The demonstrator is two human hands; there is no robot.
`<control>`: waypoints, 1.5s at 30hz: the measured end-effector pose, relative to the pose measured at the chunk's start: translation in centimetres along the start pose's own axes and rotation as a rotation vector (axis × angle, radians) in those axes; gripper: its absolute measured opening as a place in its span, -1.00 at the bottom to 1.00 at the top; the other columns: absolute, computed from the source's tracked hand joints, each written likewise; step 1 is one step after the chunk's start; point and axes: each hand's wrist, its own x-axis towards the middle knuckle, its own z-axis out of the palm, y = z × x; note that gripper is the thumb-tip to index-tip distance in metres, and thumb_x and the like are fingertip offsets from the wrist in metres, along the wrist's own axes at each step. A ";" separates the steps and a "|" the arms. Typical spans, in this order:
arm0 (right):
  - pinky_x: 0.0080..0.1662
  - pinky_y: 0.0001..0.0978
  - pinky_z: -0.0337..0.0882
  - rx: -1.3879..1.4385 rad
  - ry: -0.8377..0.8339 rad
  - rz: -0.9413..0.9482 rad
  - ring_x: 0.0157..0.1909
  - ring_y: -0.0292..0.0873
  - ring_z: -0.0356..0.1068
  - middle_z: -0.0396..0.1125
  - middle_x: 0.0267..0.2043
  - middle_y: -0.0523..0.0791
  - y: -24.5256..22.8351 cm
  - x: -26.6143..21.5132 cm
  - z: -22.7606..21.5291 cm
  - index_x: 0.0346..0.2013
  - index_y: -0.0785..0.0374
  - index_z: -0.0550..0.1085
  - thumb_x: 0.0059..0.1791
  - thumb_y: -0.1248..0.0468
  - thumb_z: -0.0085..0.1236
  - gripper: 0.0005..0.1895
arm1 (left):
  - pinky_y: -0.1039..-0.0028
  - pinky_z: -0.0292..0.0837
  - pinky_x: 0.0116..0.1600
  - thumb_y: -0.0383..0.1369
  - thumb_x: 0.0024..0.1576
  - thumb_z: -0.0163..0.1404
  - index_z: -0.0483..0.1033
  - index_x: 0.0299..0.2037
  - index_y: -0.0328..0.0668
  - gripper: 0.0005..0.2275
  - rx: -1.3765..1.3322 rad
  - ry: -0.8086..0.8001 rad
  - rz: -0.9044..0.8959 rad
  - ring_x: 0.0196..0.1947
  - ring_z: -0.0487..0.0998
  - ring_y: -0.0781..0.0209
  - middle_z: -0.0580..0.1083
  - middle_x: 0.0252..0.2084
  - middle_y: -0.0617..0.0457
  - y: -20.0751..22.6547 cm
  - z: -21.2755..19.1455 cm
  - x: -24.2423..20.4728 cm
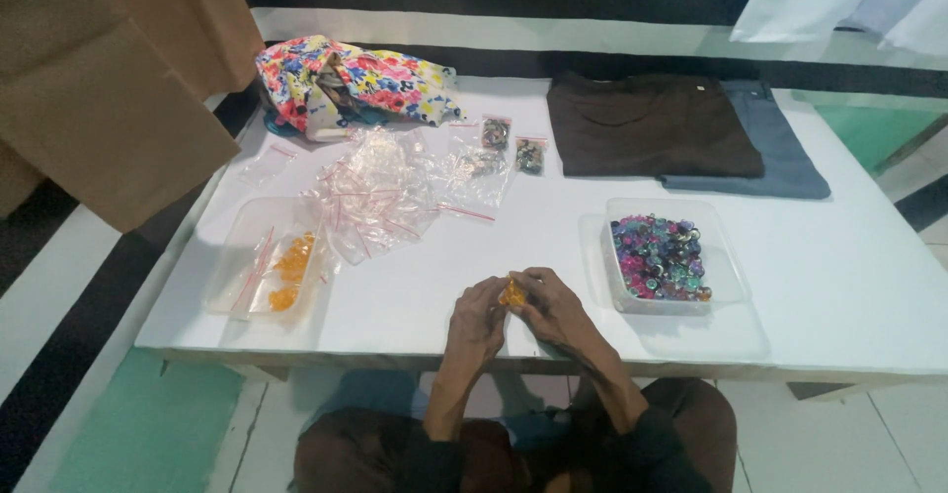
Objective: The person sorts small orange and multicolored decorative items from a plastic container, places them into small zip-top bags, and seals the bags. The person repeats this process multiple times, handling the items one at a time.
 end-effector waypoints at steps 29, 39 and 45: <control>-0.09 -0.33 0.61 -0.191 0.314 -0.375 -0.04 -0.01 0.48 0.32 0.10 0.06 -10.9 3.6 8.1 0.12 0.31 0.39 0.03 0.37 0.15 -0.64 | 0.10 0.54 0.08 -0.50 0.18 0.06 0.26 0.28 -0.32 -0.55 0.365 0.619 -0.200 0.24 0.40 -0.39 0.20 0.40 -0.37 -7.8 -8.9 -0.2; -0.04 -0.30 0.55 -0.534 0.101 -0.103 0.02 0.02 0.47 0.33 0.20 0.00 -10.0 15.5 17.6 0.19 0.13 0.44 0.17 -0.05 -0.28 -0.51 | 0.12 0.66 -0.22 -0.51 0.23 -0.06 0.45 0.12 -0.26 -0.75 0.253 0.540 -0.325 -0.14 0.66 -0.21 0.46 -0.01 -0.14 -11.1 -12.7 3.1; 0.02 -0.23 0.50 -0.545 0.065 0.040 0.07 0.07 0.44 0.30 0.26 0.07 -11.1 15.4 16.9 0.24 0.24 0.43 0.18 -0.13 -0.37 -0.38 | 0.20 0.66 -0.16 -0.47 0.27 -0.14 0.45 0.12 -0.29 -0.75 0.256 0.690 -0.268 -0.06 0.65 -0.14 0.53 -0.04 -0.16 -10.8 -12.1 2.5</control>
